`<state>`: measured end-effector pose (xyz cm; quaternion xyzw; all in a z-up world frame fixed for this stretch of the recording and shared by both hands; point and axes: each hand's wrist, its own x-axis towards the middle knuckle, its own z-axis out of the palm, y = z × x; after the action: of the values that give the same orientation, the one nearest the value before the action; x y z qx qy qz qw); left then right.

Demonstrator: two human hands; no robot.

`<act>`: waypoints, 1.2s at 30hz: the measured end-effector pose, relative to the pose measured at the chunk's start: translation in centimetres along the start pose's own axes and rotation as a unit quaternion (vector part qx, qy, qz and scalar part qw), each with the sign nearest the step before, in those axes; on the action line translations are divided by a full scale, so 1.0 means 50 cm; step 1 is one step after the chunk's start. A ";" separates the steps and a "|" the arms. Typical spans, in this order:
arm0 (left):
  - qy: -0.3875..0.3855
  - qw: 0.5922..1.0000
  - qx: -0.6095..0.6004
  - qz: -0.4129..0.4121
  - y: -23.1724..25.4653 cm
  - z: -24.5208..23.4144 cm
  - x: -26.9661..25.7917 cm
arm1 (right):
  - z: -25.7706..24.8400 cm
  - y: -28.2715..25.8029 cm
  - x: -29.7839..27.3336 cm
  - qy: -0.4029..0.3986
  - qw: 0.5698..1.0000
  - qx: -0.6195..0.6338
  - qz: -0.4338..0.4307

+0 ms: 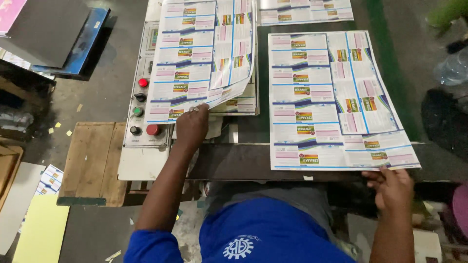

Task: The person sorts through a stack of printed paper sheets on a table, picking them up and placing them into a separate pile. The person handles the papers by hand, moving them from one side of the table to the other.

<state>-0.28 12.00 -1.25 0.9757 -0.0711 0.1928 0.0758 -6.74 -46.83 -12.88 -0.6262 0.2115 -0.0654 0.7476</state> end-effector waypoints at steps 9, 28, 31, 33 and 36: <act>0.152 0.986 -0.072 0.019 0.071 -0.032 -0.060 | 0.178 -0.043 0.164 -0.089 0.996 -0.012 -0.018; 0.126 0.953 -0.216 0.169 0.315 0.013 -0.073 | 0.386 0.002 -0.074 -0.333 0.937 -0.069 0.082; 0.045 0.958 -0.196 0.204 0.349 0.025 -0.066 | 0.391 0.009 -0.097 -0.348 0.932 -0.020 0.100; 0.026 0.948 -0.220 0.228 0.352 0.023 -0.050 | 0.387 -0.004 -0.091 -0.294 0.947 0.040 0.125; 0.008 0.968 -0.136 0.209 0.276 0.013 -0.005 | 0.318 0.012 -0.040 -0.232 0.965 0.051 0.109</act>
<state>-2.60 -1.59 -0.27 0.9182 -0.2982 0.2010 0.1660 -2.33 -31.56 -10.98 -0.5584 0.0955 0.1532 0.8097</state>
